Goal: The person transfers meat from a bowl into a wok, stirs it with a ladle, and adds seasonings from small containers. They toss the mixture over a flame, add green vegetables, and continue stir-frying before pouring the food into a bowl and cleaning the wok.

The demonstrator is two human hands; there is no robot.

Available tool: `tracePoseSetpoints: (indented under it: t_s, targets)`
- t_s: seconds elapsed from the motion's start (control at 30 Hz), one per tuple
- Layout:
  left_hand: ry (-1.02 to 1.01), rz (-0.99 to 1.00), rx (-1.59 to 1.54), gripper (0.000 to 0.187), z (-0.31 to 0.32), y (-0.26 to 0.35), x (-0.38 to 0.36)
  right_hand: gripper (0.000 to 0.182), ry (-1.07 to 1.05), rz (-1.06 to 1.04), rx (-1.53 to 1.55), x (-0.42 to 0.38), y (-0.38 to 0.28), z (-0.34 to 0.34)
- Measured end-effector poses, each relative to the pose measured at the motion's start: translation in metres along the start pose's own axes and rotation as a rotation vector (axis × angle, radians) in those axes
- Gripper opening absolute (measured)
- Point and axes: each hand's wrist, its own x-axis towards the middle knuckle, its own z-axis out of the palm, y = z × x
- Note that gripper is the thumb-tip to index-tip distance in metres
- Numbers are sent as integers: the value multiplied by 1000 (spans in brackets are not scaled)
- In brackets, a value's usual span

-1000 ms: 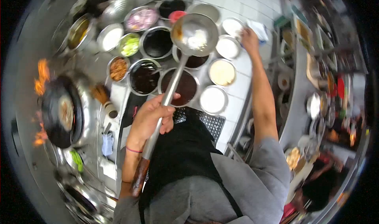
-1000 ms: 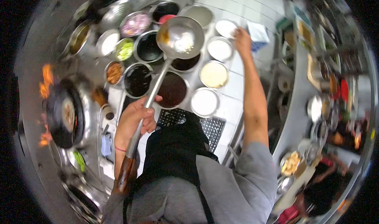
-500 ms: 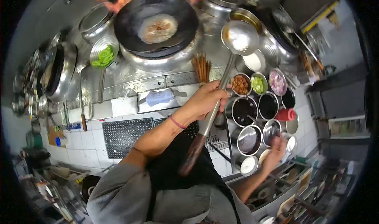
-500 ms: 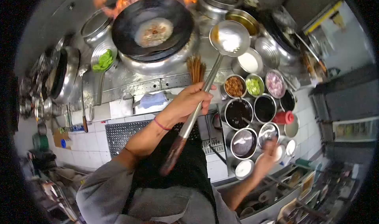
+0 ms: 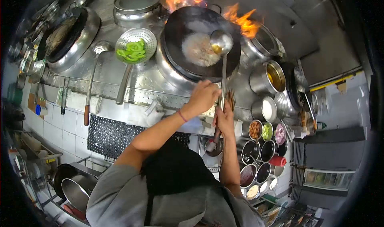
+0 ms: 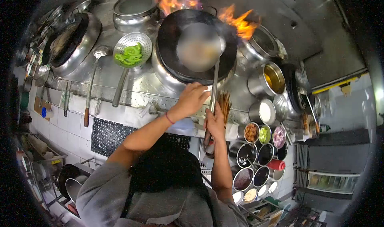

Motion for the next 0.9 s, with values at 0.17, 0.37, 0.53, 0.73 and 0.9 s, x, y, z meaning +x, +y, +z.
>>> tracePoseSetpoints:
  t_s: [0.17, 0.37, 0.53, 0.73, 0.9]
  targets:
    - [148, -45, 168, 24, -25, -35, 2, 51, 67, -123, -687, 3, -10, 2]
    - [19, -32, 169, 25, -18, -60, 21, 53, 53, -357, -938, 24, -23, -7]
    - [104, 50, 104, 29, -44, -36, 18, 53, 1, -338, -985, 58, -37, -6]
    - [90, 65, 54, 30, -32, -58, 25, 54, -192, -179, -1027, -16, -74, -66]
    - [-39, 3, 75, 31, -57, -17, -3, 48, 30, -74, -879, 19, -62, -61]
